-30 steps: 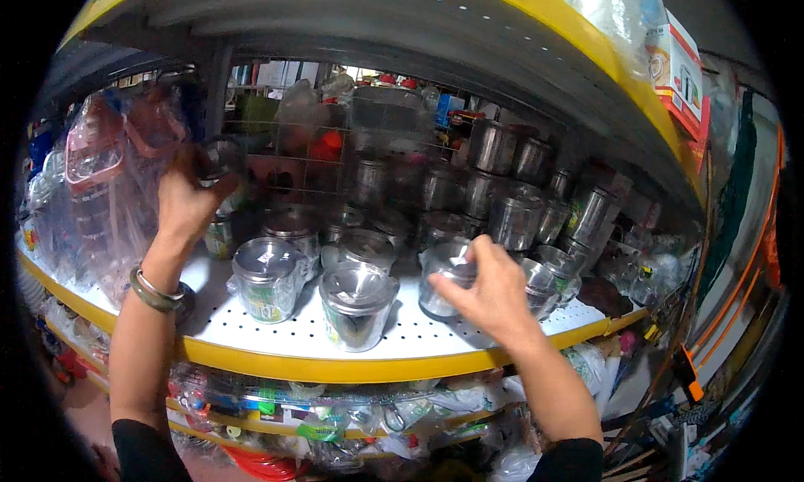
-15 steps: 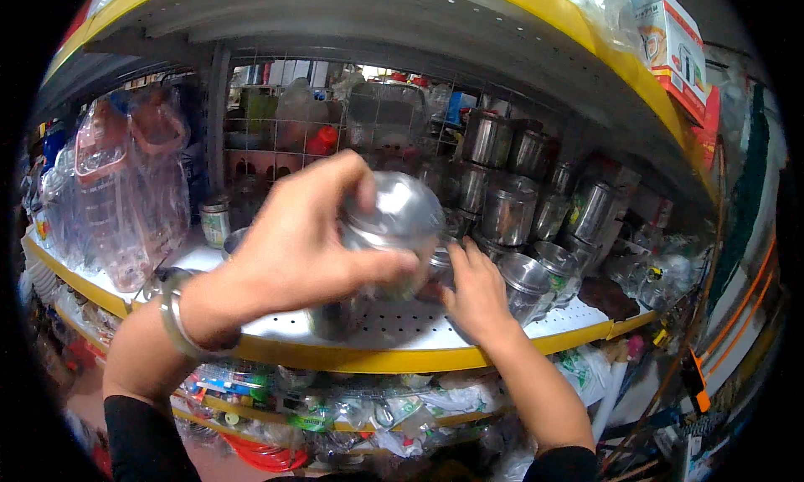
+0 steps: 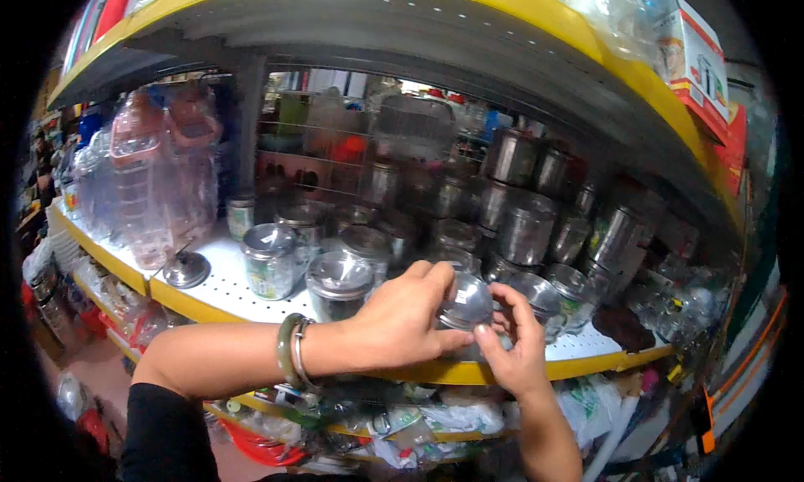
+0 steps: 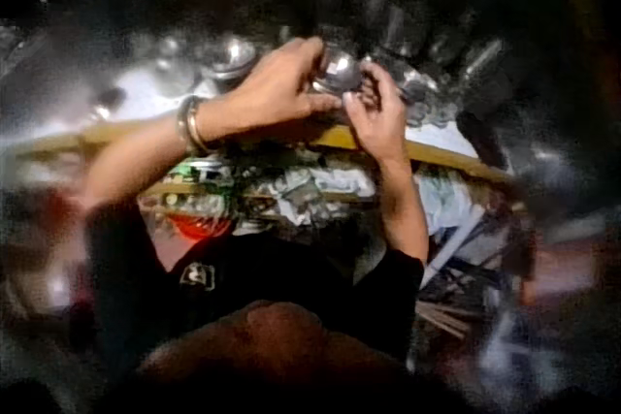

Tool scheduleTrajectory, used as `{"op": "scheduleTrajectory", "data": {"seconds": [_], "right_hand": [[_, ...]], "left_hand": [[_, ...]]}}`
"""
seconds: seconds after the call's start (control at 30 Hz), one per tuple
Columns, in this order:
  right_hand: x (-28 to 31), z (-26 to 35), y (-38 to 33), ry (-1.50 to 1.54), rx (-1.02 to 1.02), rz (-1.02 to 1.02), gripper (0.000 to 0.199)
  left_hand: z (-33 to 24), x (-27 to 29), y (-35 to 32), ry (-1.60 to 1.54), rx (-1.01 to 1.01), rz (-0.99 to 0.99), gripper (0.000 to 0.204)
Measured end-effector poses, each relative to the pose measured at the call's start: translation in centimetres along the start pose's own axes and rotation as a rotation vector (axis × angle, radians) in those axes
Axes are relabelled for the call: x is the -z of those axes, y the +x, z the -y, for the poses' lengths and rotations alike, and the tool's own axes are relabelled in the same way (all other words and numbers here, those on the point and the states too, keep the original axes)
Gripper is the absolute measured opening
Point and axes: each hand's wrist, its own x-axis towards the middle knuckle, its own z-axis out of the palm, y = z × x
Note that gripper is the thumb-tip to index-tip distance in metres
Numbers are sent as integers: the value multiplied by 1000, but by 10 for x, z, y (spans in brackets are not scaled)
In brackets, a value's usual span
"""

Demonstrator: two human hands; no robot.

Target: The person tidies a shelf of stainless steel cups and containers by hand, moving items between rows and picking up fallen objects.

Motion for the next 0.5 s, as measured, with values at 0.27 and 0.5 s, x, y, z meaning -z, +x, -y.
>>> {"op": "scheduleTrajectory", "data": {"seconds": [0.27, 0.5], "right_hand": [[-8, 5, 15, -268, 164, 262, 83], [-34, 17, 18, -308, 64, 264, 75]], "left_hand": [[16, 12, -14, 19, -210, 32, 52], [31, 133, -33, 81, -60, -181, 39]]}}
